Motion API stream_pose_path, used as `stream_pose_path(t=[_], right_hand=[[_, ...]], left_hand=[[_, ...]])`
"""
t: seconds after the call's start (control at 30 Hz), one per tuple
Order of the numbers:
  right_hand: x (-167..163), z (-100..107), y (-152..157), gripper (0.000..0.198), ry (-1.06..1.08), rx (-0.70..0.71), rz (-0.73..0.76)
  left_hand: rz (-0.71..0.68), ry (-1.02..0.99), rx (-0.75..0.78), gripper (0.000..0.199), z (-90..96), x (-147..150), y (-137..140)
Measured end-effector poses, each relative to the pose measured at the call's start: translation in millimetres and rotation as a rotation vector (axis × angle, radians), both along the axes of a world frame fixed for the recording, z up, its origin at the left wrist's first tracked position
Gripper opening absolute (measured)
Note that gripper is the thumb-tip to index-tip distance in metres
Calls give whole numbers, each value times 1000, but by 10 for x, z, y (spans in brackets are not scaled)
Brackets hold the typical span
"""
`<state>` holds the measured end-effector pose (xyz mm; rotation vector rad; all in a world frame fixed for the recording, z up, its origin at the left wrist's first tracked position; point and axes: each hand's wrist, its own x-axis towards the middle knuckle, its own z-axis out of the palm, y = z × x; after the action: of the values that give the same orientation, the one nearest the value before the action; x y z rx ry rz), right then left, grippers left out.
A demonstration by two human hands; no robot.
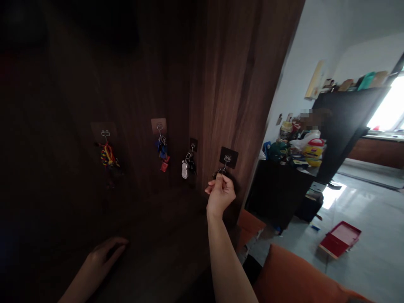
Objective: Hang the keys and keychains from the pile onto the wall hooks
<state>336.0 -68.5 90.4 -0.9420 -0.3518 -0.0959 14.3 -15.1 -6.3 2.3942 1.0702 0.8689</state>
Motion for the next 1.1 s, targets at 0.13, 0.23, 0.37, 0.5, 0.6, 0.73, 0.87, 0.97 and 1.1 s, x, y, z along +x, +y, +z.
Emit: stream_pose_path(t=[0.13, 0.23, 0.37, 0.5, 0.6, 0.73, 0.87, 0.97, 1.1], right_hand=[[13, -47, -3, 29, 40, -8, 7], [-28, -100, -12, 30, 60, -15, 12], [-173, -266, -2, 38, 49, -58, 68], [-320, -485, 83, 36, 24, -200, 267], [-387, -600, 187, 33, -49, -357, 482], [-454, -687, 317, 23, -175, -563, 728], [-528, -748, 382, 18, -288, -733, 849], [-588, -766, 392, 18, -386, -837, 886], [-672, -755, 421, 18, -562, -923, 898]], left_hand=[[17, 6, -2, 24, 17, -26, -22], [19, 4, -1, 24, 32, -44, -29], [2, -5, 8, 23, 42, -45, -24], [10, -7, 5, 22, 50, -42, -38], [22, -4, 3, 22, 49, -55, -51], [23, 10, 1, 22, 38, -85, -50], [23, 30, -1, 23, 33, -110, -38], [31, 41, -3, 22, 35, -120, -26], [50, 38, -5, 23, 49, -119, -17]])
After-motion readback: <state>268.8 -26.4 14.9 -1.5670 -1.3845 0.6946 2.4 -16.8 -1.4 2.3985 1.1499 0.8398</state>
